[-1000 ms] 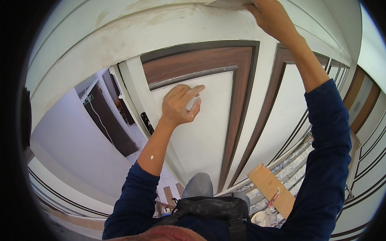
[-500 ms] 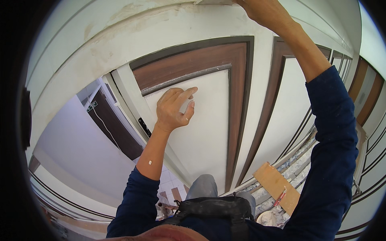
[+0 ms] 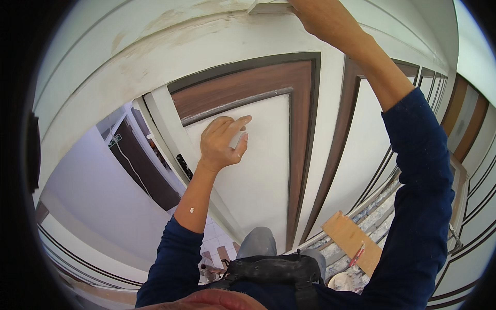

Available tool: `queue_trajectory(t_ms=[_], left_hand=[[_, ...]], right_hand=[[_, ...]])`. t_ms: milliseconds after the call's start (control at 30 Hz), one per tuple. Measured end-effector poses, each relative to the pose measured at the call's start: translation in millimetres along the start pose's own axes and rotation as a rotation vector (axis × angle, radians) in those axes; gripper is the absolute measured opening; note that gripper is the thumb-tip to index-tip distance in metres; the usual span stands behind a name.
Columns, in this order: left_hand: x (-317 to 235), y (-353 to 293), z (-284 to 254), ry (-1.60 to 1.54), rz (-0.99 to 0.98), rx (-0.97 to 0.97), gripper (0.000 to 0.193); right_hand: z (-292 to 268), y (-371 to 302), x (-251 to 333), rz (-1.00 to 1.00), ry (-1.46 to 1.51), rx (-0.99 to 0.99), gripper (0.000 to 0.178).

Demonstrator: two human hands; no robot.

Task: The person applies plaster to the ceiling area above a door frame using a trowel and hawk. They repeatedly scoop plaster from the hawk and smooth it onto the ceiling surface while standing on a ladder.

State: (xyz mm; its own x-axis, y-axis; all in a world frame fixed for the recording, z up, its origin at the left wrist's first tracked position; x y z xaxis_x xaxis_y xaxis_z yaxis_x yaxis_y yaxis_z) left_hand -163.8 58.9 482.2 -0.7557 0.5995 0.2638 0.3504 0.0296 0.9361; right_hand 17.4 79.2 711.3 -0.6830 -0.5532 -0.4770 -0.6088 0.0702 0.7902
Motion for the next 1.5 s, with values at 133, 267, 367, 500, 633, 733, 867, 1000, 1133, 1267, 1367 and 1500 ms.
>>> queue_trajectory(t_ms=[133,267,367,500,633,733,867,1000,1133,1267,1367,1500], left_hand=[[-2,0,-2,0.005,0.016,-0.005,0.04],[-3,2,0,0.004,0.019,-0.009,0.039],[-2,2,2,0.011,0.016,-0.001,0.04],[-4,2,2,0.037,0.013,0.003,0.04],[-1,-2,4,0.035,0.008,0.001,0.04],[-1,-2,5,0.002,0.004,0.001,0.04],[4,-4,3,-0.008,-0.022,0.012,0.041],[-2,1,3,-0.015,-0.015,-0.001,0.04],[-3,2,2,-0.009,-0.004,-0.012,0.041],[-6,2,1,-0.011,0.014,-0.019,0.041],[0,-2,-3,-0.002,0.011,-0.025,0.041],[-3,0,-4,-0.023,0.013,-0.036,0.04]], right_hand=[[-2,-10,-21,0.073,-0.014,0.029,0.011],[-7,-30,-57,0.182,-0.054,0.016,0.013],[-6,-32,-55,0.195,-0.031,0.017,0.015],[-1,-9,-29,0.08,0.015,-0.001,0.015],[0,-17,-39,0.115,0.073,0.006,0.016],[0,-29,-62,0.141,0.025,-0.014,0.016],[-2,-58,-105,0.128,-0.078,-0.051,0.018],[-14,-96,-149,0.19,-0.077,-0.106,0.027],[-25,-68,-79,0.061,-0.025,-0.163,0.026],[-16,-19,-8,-0.111,-0.005,-0.121,0.025],[-8,16,28,0.015,0.116,0.009,0.012],[-5,5,15,-0.047,-0.01,-0.009,0.015]])
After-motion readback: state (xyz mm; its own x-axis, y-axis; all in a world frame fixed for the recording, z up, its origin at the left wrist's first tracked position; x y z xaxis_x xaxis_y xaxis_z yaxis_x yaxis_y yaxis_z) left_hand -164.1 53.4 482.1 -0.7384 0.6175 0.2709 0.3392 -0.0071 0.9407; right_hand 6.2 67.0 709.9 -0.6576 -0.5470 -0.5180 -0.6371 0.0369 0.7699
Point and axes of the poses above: each hand's wrist, its own y-axis towards the middle knuckle, its own z-axis out of the palm, x = y × z, the point moved 10 cm from there along y, towards the middle knuckle, and after that the axes turned 7 degrees about y, right-handed, at the moved point
